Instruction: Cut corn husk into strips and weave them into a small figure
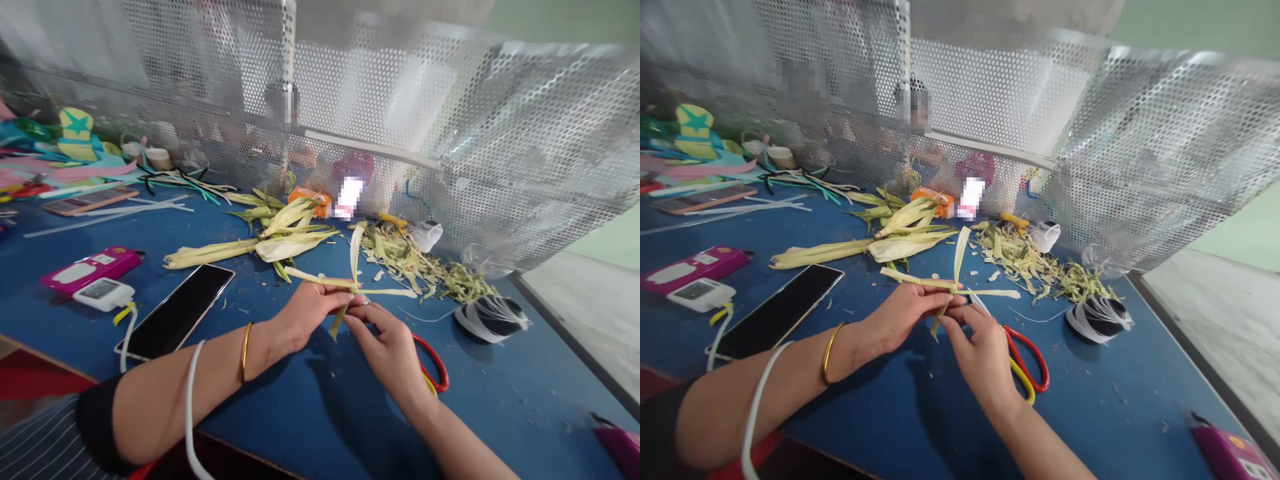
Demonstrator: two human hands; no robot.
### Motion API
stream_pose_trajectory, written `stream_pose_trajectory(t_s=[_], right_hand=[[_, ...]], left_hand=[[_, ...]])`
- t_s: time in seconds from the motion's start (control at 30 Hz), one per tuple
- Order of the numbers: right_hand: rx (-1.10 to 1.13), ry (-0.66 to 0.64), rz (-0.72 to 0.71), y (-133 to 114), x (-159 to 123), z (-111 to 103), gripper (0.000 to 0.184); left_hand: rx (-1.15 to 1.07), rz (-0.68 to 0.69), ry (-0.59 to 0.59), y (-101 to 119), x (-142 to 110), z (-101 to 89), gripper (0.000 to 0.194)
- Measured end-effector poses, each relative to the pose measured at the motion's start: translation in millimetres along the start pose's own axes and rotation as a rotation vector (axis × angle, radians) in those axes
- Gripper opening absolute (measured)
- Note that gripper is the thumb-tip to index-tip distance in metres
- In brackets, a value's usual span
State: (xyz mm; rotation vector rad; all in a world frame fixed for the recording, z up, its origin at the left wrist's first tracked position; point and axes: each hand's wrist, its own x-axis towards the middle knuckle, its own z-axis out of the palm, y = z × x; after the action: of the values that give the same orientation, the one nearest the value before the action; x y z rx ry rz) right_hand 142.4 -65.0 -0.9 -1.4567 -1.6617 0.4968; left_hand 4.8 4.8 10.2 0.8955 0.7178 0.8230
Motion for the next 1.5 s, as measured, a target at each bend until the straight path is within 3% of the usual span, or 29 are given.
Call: stream_pose_trajectory(t_s=[0.13,0.3,0.83,1.17,1.23,1.33,1.4,1.5], right_hand=[[0.273,0.014,0.195,2.6,0.2,12.9,0.019],[0.316,0.054,0.279,1.5,-0.7,13.9,0.024],[0.191,-0.067,0.077,3.0,-2.1,5.0,0.023],[0.087,-0.106,0.062,0.4,-2.4,3.5,0.027],[-0.044,-0.037,-0.02,-1.9,-3.0,-2.8,0.03],[-0.325,0.202,-0.206,-1.9,-0.3,-14.9,0.023],[-0.447,0.254,-0.235,1.1,3.6,-20.1,0.017],[-0.387,0.07,-0.144,6.7,8.3,-19.5,0.017]], left_hand=[[0.042,0.055,-0.001,-7.3,-1.9,2.9,0.018],[0.111,0.09,0.043,-7.9,-1.6,2.9,0.018],[0.039,0.005,0.098,-4.0,-1.9,5.6,0.017],[-0.015,-0.072,0.083,-1.2,-2.0,3.5,0.021],[-0.04,-0.123,0.063,1.9,-1.5,2.0,0.021],[-0.054,-0.153,0.044,5.6,-0.1,-0.3,0.014],[-0.03,-0.147,0.043,6.7,0.3,-1.3,0.009],[0.04,-0.119,0.06,5.6,-0.4,-1.4,0.009]])
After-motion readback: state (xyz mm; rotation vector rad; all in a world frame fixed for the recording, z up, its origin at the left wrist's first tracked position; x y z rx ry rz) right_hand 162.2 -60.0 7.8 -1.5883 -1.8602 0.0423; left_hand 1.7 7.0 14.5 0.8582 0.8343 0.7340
